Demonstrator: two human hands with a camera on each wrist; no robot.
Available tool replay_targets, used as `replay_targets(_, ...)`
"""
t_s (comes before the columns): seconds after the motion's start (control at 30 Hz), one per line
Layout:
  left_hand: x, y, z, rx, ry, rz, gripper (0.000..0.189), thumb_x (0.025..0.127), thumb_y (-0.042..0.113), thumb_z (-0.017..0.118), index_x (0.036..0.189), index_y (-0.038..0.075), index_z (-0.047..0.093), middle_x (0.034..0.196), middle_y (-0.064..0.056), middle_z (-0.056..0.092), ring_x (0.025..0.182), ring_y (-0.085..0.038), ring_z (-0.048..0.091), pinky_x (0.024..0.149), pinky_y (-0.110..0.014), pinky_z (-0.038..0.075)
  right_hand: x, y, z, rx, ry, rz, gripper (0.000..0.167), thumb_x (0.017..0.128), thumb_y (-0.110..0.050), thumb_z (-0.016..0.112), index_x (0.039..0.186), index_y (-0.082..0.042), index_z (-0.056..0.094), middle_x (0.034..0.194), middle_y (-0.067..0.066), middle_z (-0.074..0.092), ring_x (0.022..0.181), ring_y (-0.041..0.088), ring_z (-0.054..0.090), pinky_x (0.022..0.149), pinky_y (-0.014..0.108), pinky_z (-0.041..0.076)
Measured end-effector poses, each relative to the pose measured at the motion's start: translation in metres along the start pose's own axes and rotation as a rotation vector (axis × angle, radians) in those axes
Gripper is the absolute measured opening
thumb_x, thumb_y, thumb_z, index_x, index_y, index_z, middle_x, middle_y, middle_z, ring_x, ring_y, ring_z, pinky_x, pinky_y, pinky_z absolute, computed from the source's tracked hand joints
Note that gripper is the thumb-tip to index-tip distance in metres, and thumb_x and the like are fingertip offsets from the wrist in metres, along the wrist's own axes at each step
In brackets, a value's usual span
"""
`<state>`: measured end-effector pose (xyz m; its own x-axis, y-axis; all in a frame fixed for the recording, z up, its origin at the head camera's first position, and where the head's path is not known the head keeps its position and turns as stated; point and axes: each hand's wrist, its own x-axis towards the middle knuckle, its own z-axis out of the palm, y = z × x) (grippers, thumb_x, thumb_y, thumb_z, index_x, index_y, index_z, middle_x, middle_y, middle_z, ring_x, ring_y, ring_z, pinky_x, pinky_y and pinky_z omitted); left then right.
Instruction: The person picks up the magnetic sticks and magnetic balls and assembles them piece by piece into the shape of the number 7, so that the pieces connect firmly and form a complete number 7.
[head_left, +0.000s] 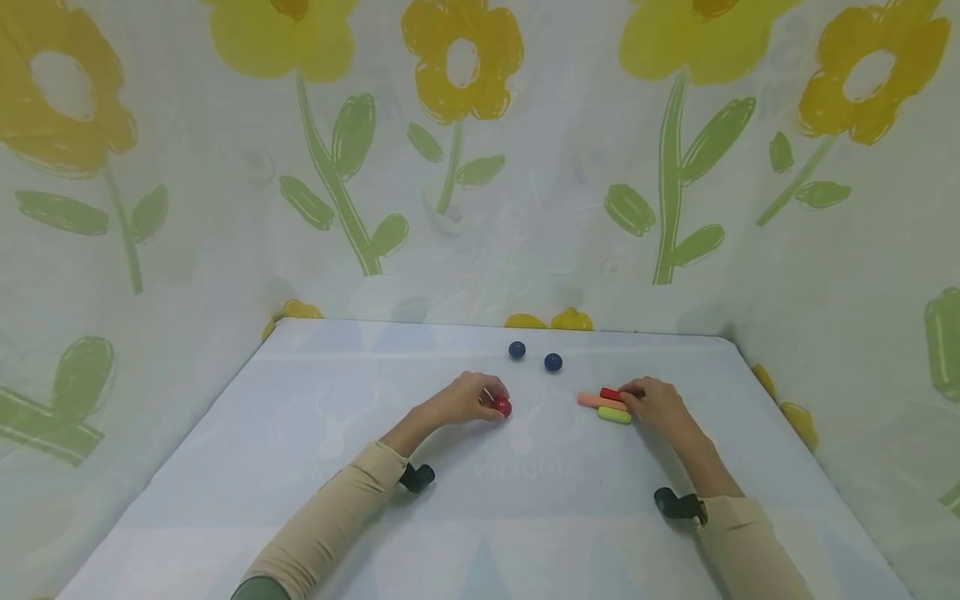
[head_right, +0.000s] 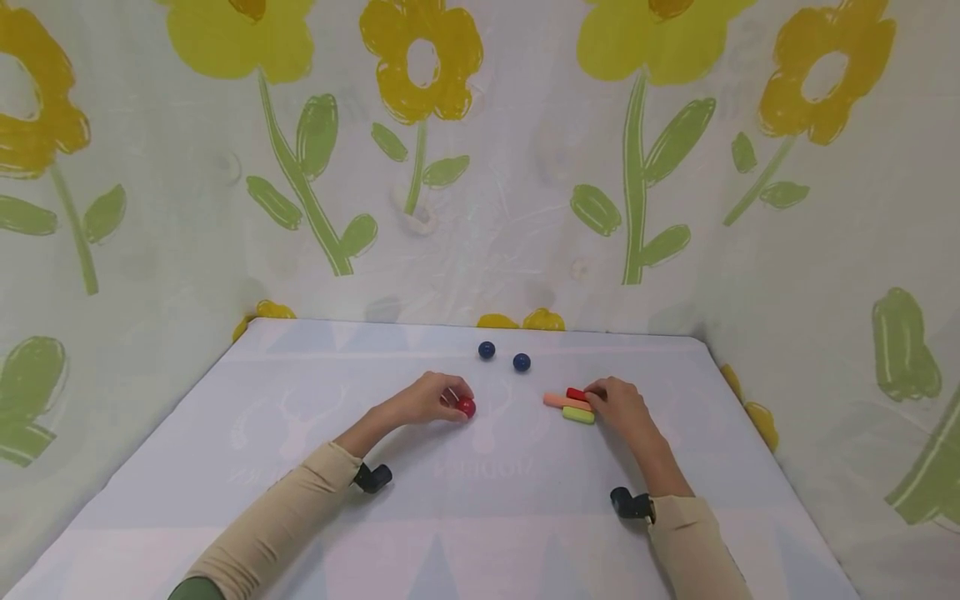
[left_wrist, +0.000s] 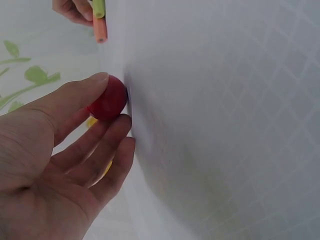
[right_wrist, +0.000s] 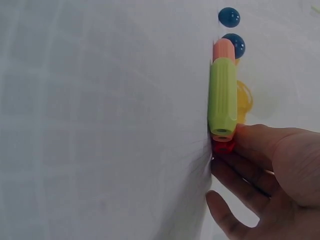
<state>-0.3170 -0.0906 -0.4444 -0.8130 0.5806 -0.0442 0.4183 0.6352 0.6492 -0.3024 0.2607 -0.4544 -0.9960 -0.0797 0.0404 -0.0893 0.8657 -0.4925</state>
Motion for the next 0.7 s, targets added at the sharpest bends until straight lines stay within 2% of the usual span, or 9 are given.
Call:
replay_targets(0.57,-0.0034,-0.004,-0.0016,-0.038,0.012,0.036,0.026,0.086,0.018,0.076,0.11,0.012,0.07,0.1,0.001,0.072,0.09,-0.008,0.064,0.084,-0.024,0.054,-0.0016,-0.0016,-0.0006,0.006,0.006,-0.007,0.025,0.097,-0.014,0.061,0.115,0.001,0.068,0.114,0.022,0.066,0.106,0.035,0.06,0.092,0.051,0.052)
replay_targets(0.7,-0.0033,-0.0021,-0.0007,-0.028,0.01,0.022,0.027,0.085,0.02,0.077,0.11,0.013,0.07,0.101,0.002,0.071,0.091,-0.008,0.064,0.083,-0.022,0.054,-0.0028,-0.0043,-0.0018,-0.004,0.002,-0.002,0.025,0.097,-0.013,0.06,0.115,0.002,0.067,0.114,0.023,0.066,0.106,0.036,0.06,0.093,0.052,0.051)
